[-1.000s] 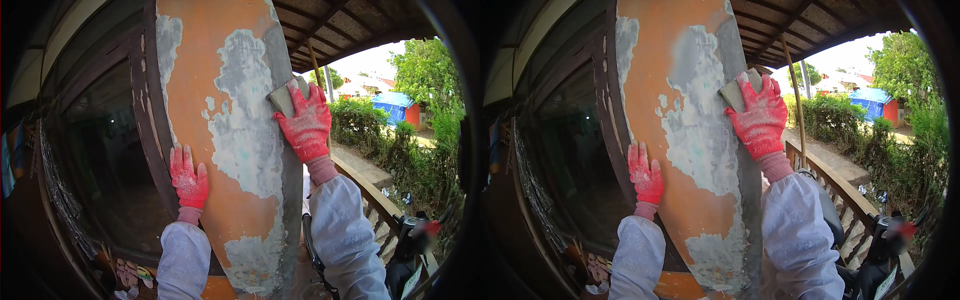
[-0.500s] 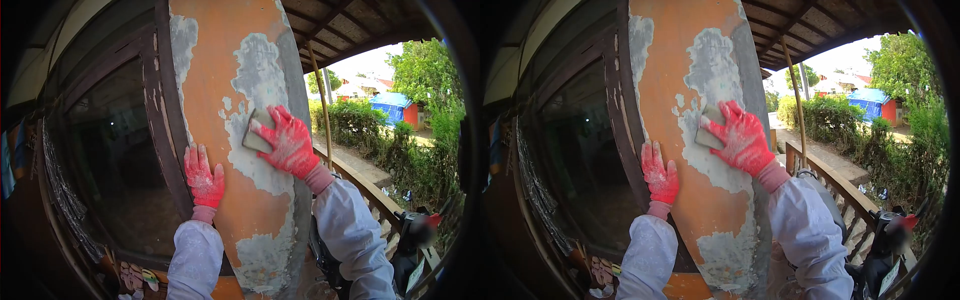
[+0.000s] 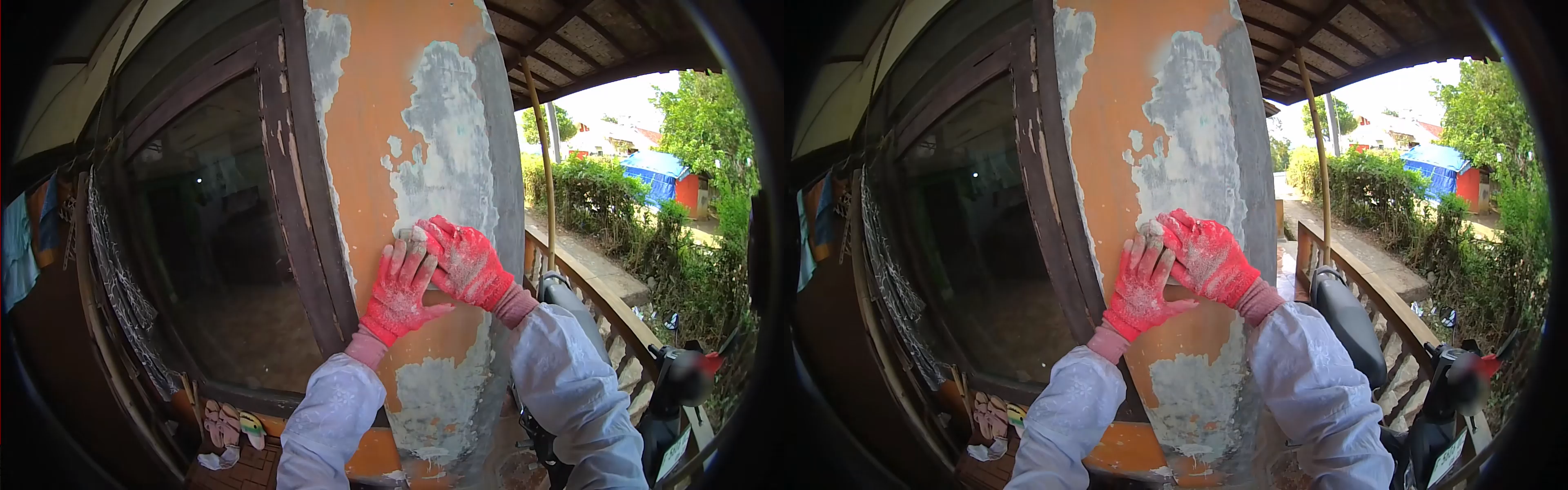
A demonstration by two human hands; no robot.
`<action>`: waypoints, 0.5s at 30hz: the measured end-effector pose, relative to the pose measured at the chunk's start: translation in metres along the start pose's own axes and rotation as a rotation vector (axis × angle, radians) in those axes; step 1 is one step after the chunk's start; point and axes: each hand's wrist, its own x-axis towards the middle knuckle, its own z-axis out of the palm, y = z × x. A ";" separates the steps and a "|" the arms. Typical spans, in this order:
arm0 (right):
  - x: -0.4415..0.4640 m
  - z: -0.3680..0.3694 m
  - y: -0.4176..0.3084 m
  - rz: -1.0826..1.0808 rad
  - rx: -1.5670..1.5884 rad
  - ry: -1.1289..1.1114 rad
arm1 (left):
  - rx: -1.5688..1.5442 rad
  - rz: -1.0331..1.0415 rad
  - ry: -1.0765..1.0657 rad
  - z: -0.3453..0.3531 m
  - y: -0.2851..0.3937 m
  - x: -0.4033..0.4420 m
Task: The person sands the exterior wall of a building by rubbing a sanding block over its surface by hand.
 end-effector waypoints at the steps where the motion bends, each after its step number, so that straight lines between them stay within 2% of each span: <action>1: 0.002 0.002 0.000 -0.004 0.001 0.004 | 0.109 -0.038 -0.027 0.001 -0.001 0.014; 3: 0.012 0.005 0.005 0.208 0.053 0.232 | 0.232 -0.063 -0.044 0.000 -0.015 0.048; 4: 0.019 0.006 0.004 0.317 0.215 0.344 | 0.266 -0.050 -0.074 -0.001 -0.020 0.061; 5: 0.020 0.003 0.007 0.324 0.223 0.345 | 0.297 -0.038 -0.109 -0.002 -0.023 0.071; 7: 0.027 -0.006 0.023 0.299 0.294 0.626 | 0.220 -0.063 -0.135 -0.017 -0.024 0.090; 9: 0.037 -0.009 0.069 0.432 0.163 0.828 | 0.316 -0.006 -0.303 -0.027 -0.029 0.102; 11: 0.028 -0.011 0.108 0.506 -0.139 0.787 | 0.289 -0.007 -0.331 -0.032 -0.032 0.119; 13: 0.021 0.001 0.125 0.507 -0.163 0.719 | 0.342 0.039 -0.247 -0.028 -0.046 0.137; 15: 0.019 0.005 0.132 0.501 -0.188 0.646 | 0.301 -0.020 -0.219 -0.030 -0.059 0.165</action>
